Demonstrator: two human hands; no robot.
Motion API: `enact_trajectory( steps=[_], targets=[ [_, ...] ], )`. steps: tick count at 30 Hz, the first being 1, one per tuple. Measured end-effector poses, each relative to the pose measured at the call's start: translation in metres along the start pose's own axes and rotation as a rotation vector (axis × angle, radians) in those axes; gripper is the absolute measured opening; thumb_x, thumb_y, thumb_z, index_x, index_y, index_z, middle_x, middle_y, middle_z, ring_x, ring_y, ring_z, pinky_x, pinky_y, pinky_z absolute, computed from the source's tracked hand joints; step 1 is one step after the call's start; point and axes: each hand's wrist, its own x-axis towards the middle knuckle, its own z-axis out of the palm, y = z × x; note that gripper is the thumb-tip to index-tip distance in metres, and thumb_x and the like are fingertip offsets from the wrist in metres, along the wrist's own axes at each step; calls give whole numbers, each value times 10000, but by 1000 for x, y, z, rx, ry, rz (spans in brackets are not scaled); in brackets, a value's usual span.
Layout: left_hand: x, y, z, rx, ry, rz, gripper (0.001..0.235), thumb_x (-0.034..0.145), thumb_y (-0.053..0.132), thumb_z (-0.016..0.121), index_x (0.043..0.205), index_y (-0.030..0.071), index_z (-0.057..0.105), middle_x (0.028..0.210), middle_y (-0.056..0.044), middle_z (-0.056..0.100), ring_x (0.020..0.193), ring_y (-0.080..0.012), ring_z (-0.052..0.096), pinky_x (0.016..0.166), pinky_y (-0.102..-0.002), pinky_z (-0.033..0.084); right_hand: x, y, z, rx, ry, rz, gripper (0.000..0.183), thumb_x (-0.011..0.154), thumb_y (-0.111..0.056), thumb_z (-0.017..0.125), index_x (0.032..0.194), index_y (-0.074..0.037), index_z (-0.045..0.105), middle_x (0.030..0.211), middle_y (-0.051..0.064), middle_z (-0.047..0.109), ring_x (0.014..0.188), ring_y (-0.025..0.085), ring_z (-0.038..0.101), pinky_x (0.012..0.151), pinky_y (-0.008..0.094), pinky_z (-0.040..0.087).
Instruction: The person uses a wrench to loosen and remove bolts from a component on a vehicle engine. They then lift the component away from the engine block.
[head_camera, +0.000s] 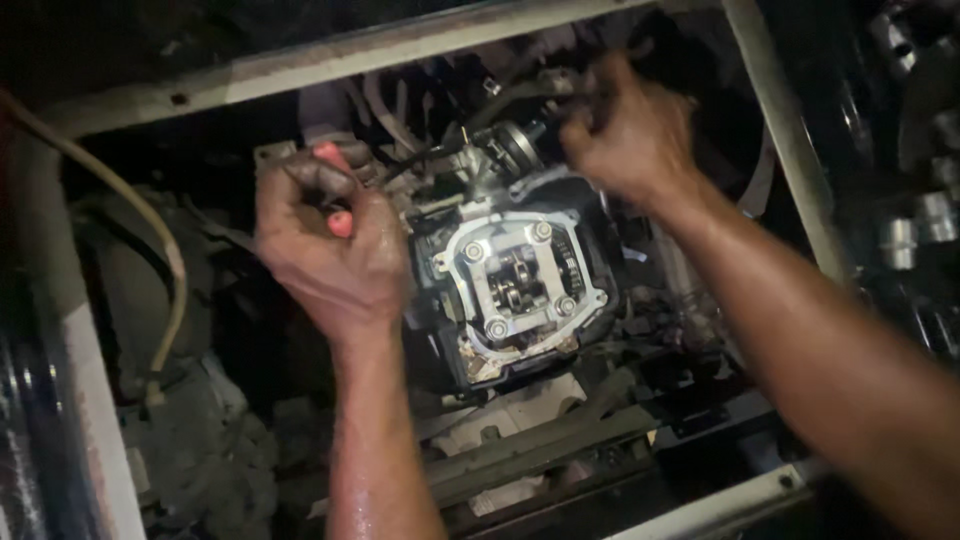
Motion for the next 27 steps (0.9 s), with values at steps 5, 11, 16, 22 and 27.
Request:
enact_trajectory(
  steps=[5,11,16,22,27],
  targets=[
    [-1,0,4,43,-1,49,81,1000,-101,514,981,-23,519,1070,-118,651,1009,-131,630,989,-228,527,-20,-25,-8,-10,-57,115,402,886,-243,666,1185,-1,550,878,179,728,749,352,732,739,484,584],
    [0,1,5,64,7,18,77,948,-113,504,956,-37,498,1040,-132,646,968,-145,632,942,-221,532,-26,-43,-13,-135,-341,335,514,922,-279,597,1330,15,494,708,197,715,589,359,724,689,488,592],
    [2,0,0,1,15,15,120,900,-123,474,985,-39,486,1045,-133,615,957,-143,593,971,-236,530,-33,-52,-14,-224,-293,355,652,901,-341,675,1347,88,470,732,221,718,641,370,703,680,497,576],
    [1,0,-4,-71,9,25,141,860,-108,462,978,-32,480,1093,-132,595,1001,-154,604,927,-258,552,-12,-50,-7,-6,-434,335,619,868,-309,658,1384,-9,495,815,159,728,642,292,723,638,439,607],
    [4,1,-3,-9,-7,11,180,832,-94,480,995,-20,506,1066,-127,611,968,-164,628,870,-262,575,-3,-31,6,58,-370,168,562,811,-232,653,1323,-21,560,730,139,721,589,244,664,647,445,573]
  ],
)
